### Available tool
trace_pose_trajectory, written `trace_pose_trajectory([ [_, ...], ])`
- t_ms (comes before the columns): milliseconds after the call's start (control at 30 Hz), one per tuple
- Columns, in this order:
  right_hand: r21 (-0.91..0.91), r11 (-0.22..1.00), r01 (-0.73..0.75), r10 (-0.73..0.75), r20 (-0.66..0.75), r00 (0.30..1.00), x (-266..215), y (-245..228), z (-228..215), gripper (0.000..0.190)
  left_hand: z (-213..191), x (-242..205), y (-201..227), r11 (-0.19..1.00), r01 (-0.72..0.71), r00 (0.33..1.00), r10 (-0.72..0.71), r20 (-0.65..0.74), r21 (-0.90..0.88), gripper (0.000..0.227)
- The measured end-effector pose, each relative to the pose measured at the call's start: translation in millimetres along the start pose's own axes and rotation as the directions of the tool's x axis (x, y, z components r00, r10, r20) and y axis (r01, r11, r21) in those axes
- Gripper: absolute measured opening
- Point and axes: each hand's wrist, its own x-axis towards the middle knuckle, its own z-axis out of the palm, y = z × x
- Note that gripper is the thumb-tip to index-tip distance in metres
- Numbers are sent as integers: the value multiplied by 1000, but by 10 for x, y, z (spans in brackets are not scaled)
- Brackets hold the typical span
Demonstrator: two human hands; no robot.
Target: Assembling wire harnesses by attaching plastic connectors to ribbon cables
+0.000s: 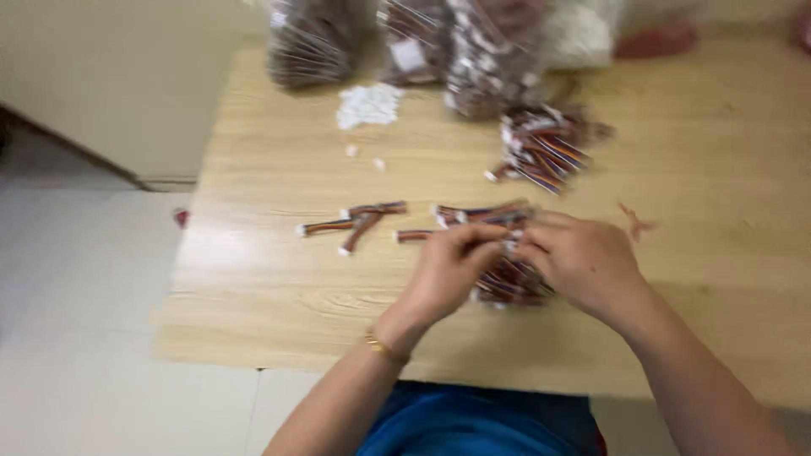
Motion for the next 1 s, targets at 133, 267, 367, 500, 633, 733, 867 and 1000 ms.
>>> trace_pose_trajectory([
  [133, -209, 881, -424, 466, 224, 856, 151, 66, 87, 32, -175, 106, -30, 973, -90, 989, 112, -94, 212, 27],
  [267, -13, 915, -403, 403, 42, 914, -99, 341, 201, 26, -936, 106, -455, 862, -16, 976, 123, -179, 506, 37],
  [367, 132, 855, -502, 504, 14, 863, -326, 438, 216, 20, -1420, 136, -864, 659, 254, 944, -11, -330, 708, 34],
  [500, 363, 693, -622, 669, -2, 744, -701, 626, 420, 22, -1709, 152, -1072, 558, 229, 971, -75, -226, 797, 32],
  [633, 482, 627, -612, 750, -160, 642, -1069, 914, 563, 19, -1736, 258, -1258, 465, 153, 988, -90, -126, 872, 25],
  [733, 378, 609, -697, 779, -116, 617, -1187, 1126, 540, 21, -1698, 285, -1025, 475, 18, 995, -97, 33, 880, 38],
  [867, 357, 571, -740, 820, -198, 537, -1262, 1308, 555, 21, -1737, 247, -1153, 596, 78, 997, -67, -47, 799, 25],
  [1000, 506, 500, -703, 852, -139, 506, -1103, 1460, 539, 18, -1718, 177, -1140, 537, -66, 989, 145, -14, 841, 11],
])
